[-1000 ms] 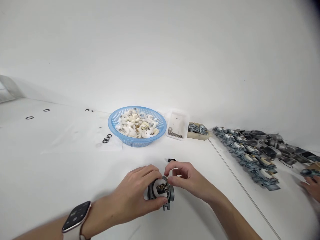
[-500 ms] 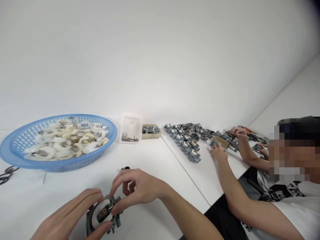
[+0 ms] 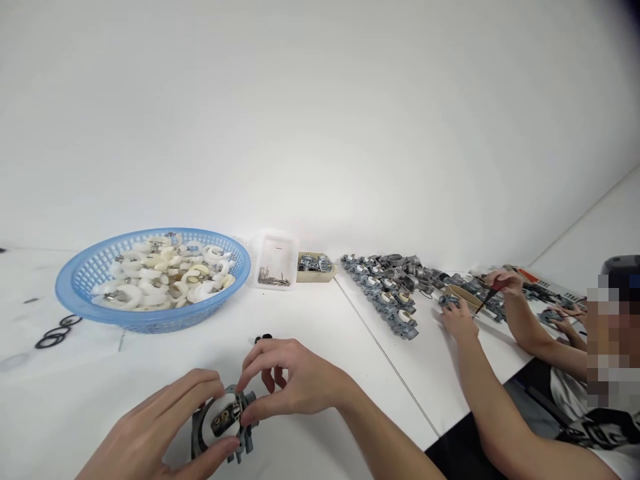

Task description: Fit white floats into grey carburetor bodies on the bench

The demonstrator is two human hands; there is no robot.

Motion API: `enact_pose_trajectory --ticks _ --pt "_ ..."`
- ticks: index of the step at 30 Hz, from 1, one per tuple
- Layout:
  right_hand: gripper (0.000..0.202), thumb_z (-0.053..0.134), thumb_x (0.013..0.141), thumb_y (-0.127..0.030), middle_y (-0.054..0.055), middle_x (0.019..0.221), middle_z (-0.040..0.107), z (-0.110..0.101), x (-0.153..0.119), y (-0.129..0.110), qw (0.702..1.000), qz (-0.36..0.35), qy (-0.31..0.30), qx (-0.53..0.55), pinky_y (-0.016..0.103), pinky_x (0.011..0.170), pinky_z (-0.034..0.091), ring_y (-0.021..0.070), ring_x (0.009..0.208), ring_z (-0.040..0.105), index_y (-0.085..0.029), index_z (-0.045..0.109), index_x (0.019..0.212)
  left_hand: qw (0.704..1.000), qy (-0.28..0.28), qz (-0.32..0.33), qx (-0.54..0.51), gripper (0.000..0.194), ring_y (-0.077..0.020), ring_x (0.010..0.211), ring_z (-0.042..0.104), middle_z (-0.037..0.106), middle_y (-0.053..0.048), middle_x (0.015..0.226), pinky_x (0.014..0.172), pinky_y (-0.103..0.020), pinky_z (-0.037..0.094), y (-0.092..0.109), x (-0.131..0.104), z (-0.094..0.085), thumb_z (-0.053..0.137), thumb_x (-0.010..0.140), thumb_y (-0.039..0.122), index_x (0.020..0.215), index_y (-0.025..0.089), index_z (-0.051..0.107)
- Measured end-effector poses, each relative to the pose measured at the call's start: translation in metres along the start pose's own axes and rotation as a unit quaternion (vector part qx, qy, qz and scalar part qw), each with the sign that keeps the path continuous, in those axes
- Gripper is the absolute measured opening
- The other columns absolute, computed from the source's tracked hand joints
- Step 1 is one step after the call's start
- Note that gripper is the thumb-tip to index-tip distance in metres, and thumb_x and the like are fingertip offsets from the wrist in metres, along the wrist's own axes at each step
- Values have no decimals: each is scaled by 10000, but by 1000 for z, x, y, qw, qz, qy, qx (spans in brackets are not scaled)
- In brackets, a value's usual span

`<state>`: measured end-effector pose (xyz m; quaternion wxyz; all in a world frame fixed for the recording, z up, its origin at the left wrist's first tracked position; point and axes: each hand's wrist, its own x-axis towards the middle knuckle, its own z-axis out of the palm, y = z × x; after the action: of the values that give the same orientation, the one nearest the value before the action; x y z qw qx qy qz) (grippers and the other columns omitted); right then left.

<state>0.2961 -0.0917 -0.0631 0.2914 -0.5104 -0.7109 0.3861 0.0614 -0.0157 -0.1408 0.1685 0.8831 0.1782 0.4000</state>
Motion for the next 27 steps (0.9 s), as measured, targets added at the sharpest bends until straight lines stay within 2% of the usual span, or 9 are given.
enact_pose_trajectory --ticks 4,10,15,27 --pt "379 865 733 -488 43 1030 655 2 1 1 999 -42 13 -9 235 591 463 96 673 532 -212 787 982 1000 -10 -2 -24 328 -184 791 749 738 11 1003 652 -186 582 10 7 -6 712 868 529 1100 321 610" --pt "283 826 794 -438 48 1015 650 5 1 -3 1000 -24 14 -11 269 620 481 102 657 537 -224 787 974 996 -76 -35 -38 168 -165 732 696 692 18 919 628 -210 549 20 14 -12 697 878 381 995 288 621" --pt "216 821 794 -343 40 1004 652 5 0 -7 1000 9 13 -17 262 612 482 102 659 531 -237 791 980 995 -83 -46 -41 205 -175 783 681 675 10 961 678 -246 533 22 15 -12 712 834 289 995 264 587" --pt "175 820 794 -245 24 1019 659 7 -1 -2 1000 9 14 -11 280 674 496 108 690 533 -240 765 959 985 -141 -79 -59 303 -196 863 654 642 -2 1051 753 -309 504 24 16 -16 790 811 286 1015 241 570"
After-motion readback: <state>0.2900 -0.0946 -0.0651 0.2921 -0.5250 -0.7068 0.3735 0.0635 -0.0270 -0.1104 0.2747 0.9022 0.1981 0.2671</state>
